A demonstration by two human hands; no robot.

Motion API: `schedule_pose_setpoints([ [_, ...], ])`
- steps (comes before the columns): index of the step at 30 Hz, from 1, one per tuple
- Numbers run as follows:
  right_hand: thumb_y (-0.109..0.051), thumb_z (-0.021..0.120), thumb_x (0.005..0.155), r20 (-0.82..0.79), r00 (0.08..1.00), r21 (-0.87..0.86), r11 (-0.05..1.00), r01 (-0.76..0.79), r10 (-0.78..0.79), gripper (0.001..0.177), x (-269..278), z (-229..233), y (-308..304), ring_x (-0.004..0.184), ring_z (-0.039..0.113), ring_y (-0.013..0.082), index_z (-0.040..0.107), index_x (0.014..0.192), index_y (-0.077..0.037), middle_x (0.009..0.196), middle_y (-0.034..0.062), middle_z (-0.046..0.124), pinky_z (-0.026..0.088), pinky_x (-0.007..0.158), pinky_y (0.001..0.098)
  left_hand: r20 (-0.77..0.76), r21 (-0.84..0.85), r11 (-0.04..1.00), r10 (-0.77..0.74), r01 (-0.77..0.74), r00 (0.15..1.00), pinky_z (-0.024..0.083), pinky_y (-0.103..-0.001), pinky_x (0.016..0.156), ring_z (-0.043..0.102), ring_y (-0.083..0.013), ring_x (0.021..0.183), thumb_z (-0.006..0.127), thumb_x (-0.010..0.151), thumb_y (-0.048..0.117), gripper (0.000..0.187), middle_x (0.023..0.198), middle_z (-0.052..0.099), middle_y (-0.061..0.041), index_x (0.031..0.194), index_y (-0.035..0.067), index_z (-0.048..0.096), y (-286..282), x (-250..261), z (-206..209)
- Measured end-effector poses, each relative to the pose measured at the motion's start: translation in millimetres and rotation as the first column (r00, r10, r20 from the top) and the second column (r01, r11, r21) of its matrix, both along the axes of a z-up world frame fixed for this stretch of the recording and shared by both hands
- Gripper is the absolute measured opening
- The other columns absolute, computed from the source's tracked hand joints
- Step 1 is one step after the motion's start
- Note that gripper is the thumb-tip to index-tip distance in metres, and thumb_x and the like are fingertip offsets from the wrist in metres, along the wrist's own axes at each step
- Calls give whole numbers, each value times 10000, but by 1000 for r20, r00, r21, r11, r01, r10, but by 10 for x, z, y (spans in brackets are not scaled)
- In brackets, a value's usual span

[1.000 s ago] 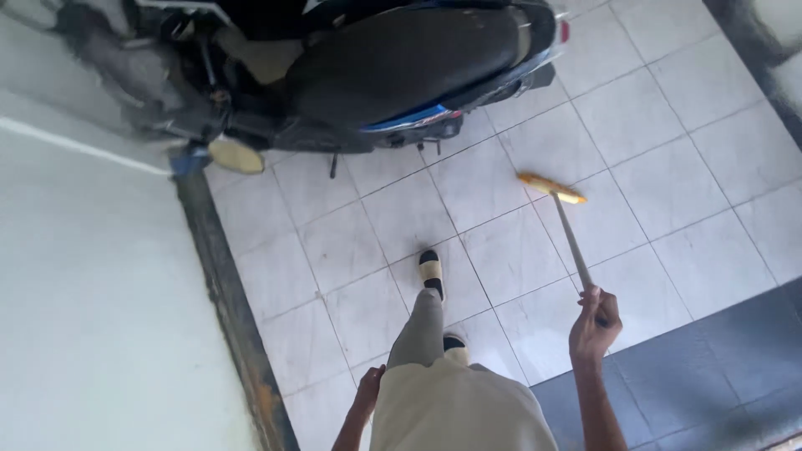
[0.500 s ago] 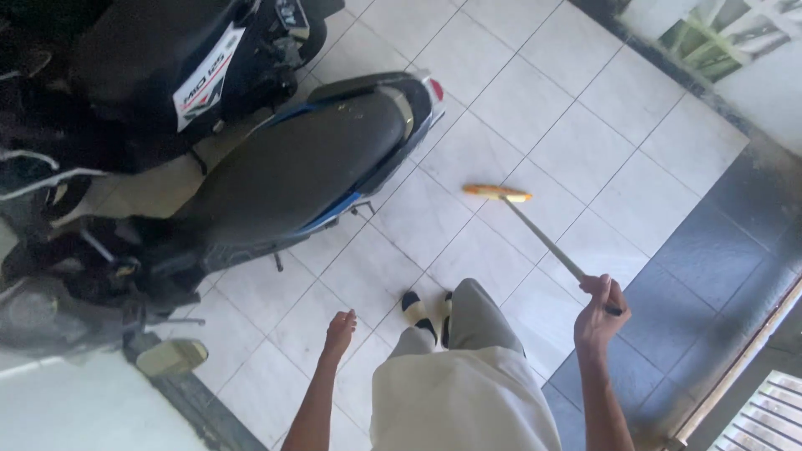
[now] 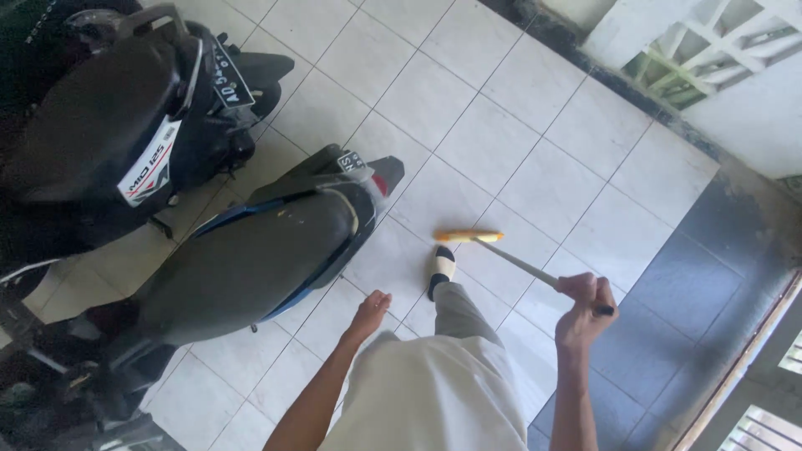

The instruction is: Sweeping the tiled floor of a garage area between parked motorcycles.

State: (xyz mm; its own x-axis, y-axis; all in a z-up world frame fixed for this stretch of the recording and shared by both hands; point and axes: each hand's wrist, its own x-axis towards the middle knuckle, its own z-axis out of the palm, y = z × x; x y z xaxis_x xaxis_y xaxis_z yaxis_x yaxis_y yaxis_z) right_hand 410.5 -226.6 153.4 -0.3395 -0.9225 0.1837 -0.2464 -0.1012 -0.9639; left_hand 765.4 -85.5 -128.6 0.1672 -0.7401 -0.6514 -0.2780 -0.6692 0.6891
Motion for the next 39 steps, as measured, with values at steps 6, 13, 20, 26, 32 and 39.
schedule_pose_setpoints([
  [6,-322,514,1151,91,995,93,994,-58,49,497,53,61,-1349,637,432,110,476,738,-49,667,38,492,387,610,296,51,-146,924,-351,354,935,511,-397,864,683,-257,994,580,979,438,387,1031,725,-106,1112,83,658,-1353,-458,380],
  [13,-324,516,1127,95,990,172,978,-116,101,514,158,42,-2611,584,413,103,442,683,-76,616,16,450,374,554,297,-125,-284,958,-60,22,990,530,-368,857,695,-233,954,579,1009,389,375,1030,736,-115,1129,40,645,-3025,-289,670],
  [20,-329,491,1155,168,960,-14,974,-226,225,515,376,276,-4351,531,373,95,403,709,-86,598,16,424,285,493,290,-122,-244,969,2,-32,993,533,-350,872,706,-230,966,597,1002,367,339,1031,736,-121,1105,50,657,-4251,67,150],
  [26,-367,470,1151,-12,979,-216,955,-202,204,590,862,801,-6268,402,340,115,300,637,-133,489,20,359,224,404,315,61,-134,987,92,-83,994,525,-398,885,694,-280,1016,582,986,359,316,1061,738,-133,1083,75,681,-6183,906,240],
  [32,-552,399,1137,-21,963,-250,931,-266,269,645,1453,1117,-7455,381,304,116,260,672,-128,490,3,240,219,411,305,134,-161,986,65,-43,989,530,-430,875,696,-325,1024,560,994,400,338,1074,733,-140,1079,90,665,-7764,1653,786],
  [39,-652,396,1105,-40,935,-218,910,-353,353,682,2363,899,-9122,441,371,137,320,713,-98,500,34,346,292,452,284,154,-246,956,204,-162,967,529,-417,873,683,-343,1031,551,1011,387,330,1073,722,-158,1069,81,659,-8766,2140,-25],
])
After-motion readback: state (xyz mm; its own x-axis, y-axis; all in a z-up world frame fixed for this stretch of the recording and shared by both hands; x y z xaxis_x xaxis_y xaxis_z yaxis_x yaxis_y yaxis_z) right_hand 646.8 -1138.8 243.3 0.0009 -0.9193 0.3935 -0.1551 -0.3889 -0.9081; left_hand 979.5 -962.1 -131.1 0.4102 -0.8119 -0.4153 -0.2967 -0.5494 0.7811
